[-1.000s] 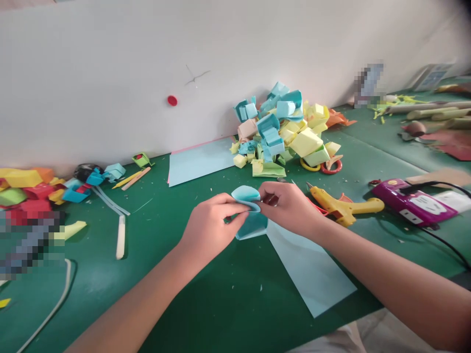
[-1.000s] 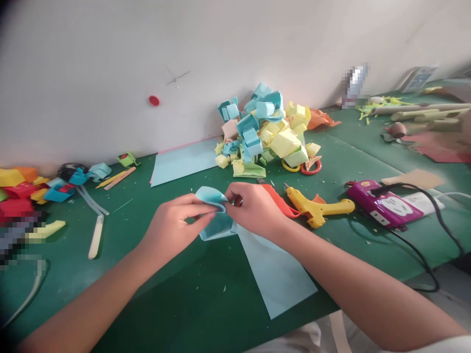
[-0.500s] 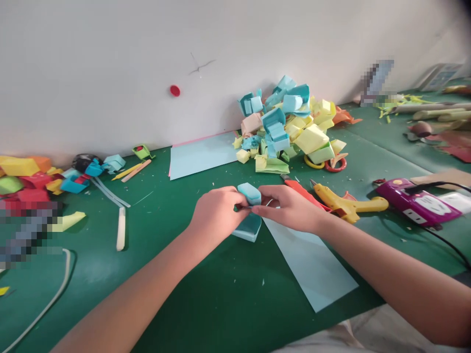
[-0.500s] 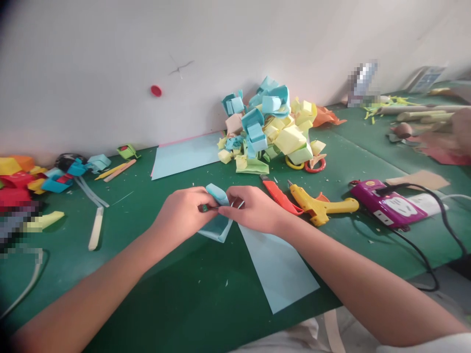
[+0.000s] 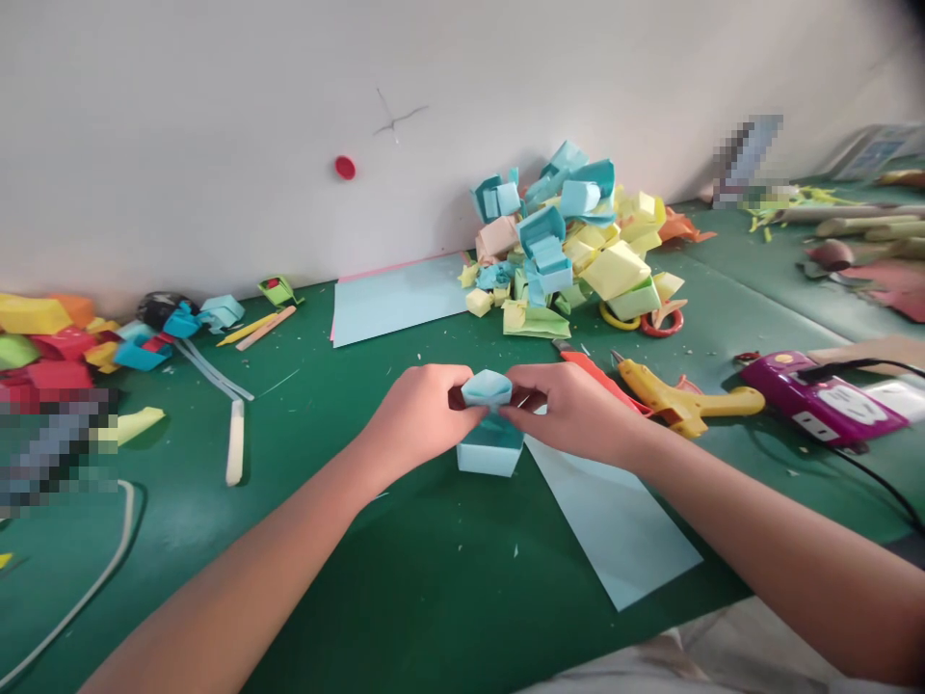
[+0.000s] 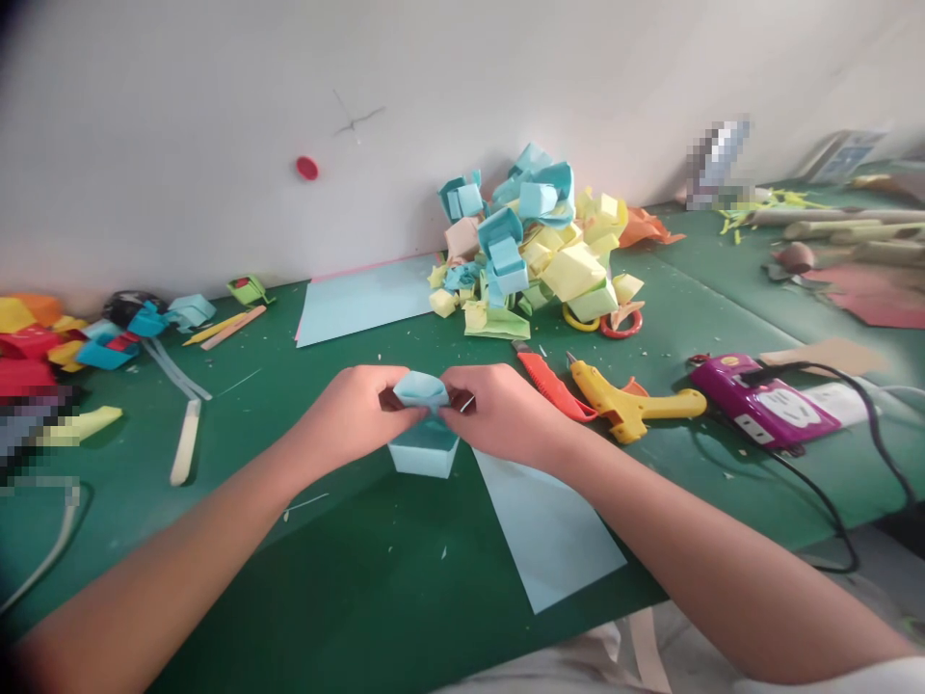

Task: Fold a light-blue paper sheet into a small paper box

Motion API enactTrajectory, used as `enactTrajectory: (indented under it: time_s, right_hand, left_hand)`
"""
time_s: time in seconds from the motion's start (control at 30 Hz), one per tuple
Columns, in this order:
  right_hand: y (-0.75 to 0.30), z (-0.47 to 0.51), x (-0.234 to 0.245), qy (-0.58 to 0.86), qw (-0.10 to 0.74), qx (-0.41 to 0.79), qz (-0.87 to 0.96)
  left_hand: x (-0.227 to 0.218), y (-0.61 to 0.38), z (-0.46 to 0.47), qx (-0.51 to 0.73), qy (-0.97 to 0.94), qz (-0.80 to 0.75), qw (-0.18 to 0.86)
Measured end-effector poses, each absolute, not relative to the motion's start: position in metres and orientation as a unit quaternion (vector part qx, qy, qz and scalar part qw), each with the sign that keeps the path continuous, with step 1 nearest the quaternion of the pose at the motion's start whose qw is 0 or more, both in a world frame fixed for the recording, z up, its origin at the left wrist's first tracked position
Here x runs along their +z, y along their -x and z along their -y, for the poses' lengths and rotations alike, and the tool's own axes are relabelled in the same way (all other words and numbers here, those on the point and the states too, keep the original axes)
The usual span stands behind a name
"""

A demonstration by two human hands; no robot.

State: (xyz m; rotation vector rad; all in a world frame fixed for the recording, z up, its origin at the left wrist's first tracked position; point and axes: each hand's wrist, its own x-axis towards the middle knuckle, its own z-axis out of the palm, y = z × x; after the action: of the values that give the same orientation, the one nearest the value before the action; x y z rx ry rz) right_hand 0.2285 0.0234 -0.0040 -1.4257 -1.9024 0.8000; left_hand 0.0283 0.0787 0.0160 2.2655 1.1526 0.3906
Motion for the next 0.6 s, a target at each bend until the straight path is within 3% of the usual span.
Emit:
enactTrajectory:
  time_s: [0.13,0.37,0.6]
  right_hand:
    - [-0.225,-0.022,-0.007,0.564,0.296,0.281,0.718]
    - [-0.226,-0.022,-0.013,0.559,0.353,0.246,0.709]
    - [-0.227,-0.022,-0.014,0.513,0.359,0.256,0.737]
  left_hand:
    - [0.024,-0.033,-0.068,0.156,-0.860,-0.424,0.237]
    - [0.016,-0.026,-0.072,0.215,-0.829,-0.362,0.368]
    - [0.007,-0.021,-0.066,0.266,-0.884,-0.326,0.201]
